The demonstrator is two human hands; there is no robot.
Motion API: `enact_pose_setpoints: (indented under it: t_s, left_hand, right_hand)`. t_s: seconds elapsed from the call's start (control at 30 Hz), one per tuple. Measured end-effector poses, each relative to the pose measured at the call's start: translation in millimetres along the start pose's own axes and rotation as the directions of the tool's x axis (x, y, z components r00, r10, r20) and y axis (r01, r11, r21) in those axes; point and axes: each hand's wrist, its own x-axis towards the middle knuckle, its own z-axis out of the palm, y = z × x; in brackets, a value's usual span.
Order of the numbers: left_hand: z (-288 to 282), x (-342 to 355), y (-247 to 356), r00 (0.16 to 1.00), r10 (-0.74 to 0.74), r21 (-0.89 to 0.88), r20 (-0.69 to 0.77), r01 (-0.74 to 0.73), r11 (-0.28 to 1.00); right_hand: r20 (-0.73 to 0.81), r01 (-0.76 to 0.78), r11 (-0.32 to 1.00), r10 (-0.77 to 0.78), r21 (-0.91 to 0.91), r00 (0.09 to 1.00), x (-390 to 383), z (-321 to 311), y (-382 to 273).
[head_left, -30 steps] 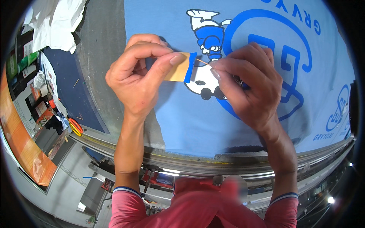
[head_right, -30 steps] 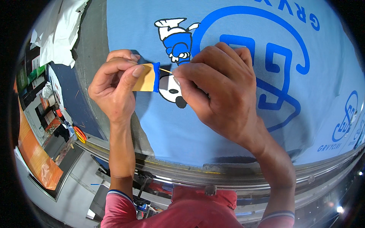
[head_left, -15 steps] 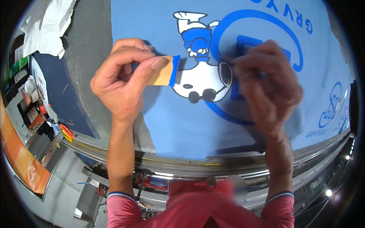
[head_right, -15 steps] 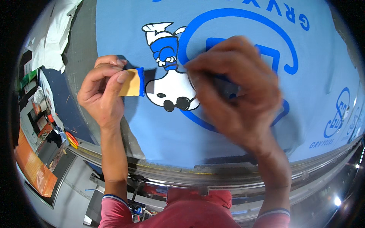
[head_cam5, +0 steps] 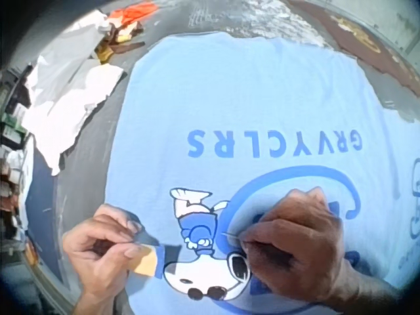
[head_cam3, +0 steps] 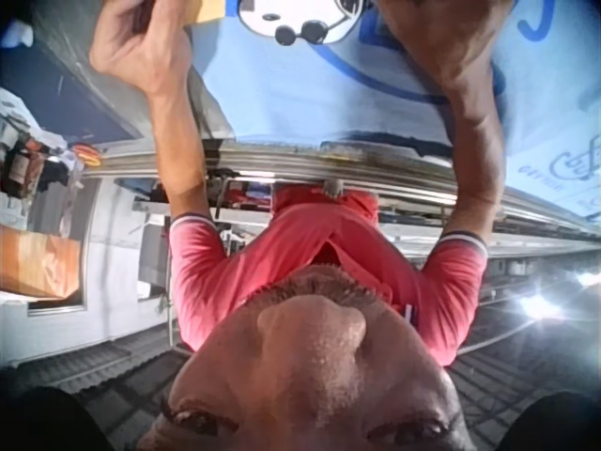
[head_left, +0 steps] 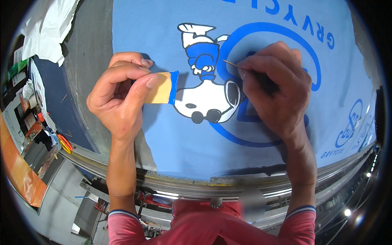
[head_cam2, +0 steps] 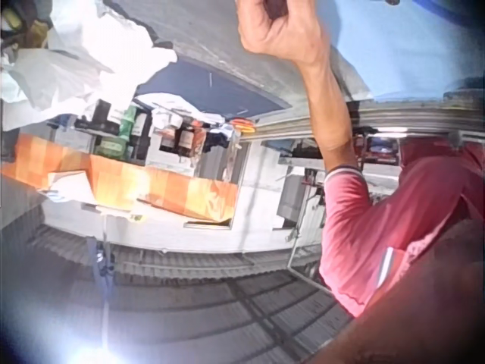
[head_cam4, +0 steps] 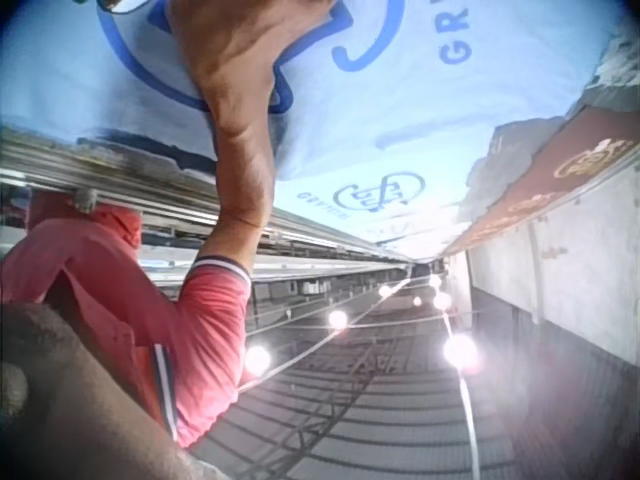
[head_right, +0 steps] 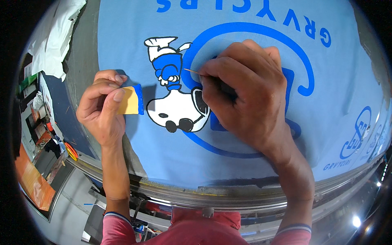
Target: The person uses a small brush to apply blue paint to the outline of a cartoon character on a light blue t-shirt. They hold a yellow sponge in their left hand and carefully paint the edges of the character's head and body. The person repositions the shirt on the table to access different areas of the design.
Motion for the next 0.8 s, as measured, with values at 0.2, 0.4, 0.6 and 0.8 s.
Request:
enact_pose_setpoints:
  t_s: [0.2,0.4,0.6,0.8]
  left_hand:
    - [3.1,3.3,-0.6,0.999,0.025,-0.013,-0.026,-0.025,1.000]
    - [3.1,3.0,0.7,0.999,0.015,-0.021,-0.029,-0.016,1.000]
    - [3.8,3.5,0.4,1.000,0.024,-0.034,-0.012,-0.025,0.999]
    - [2.3,1.8,-0.2,1.000,0.020,-0.025,-0.015,-0.020,0.999]
  right_hand:
    - [0.003,0.061,0.998,-0.061,-0.025,0.998,-0.3,2.4,4.2]
    - [0.012,0.075,0.997,-0.075,-0.033,0.997,0.1,4.2,4.6]
    - [-0.054,0.009,1.000,-0.009,-0.006,0.999,1.3,3.1,5.0]
    - [-0.036,0.004,1.000,-0.004,-0.013,0.999,4.2,3.1,5.0]
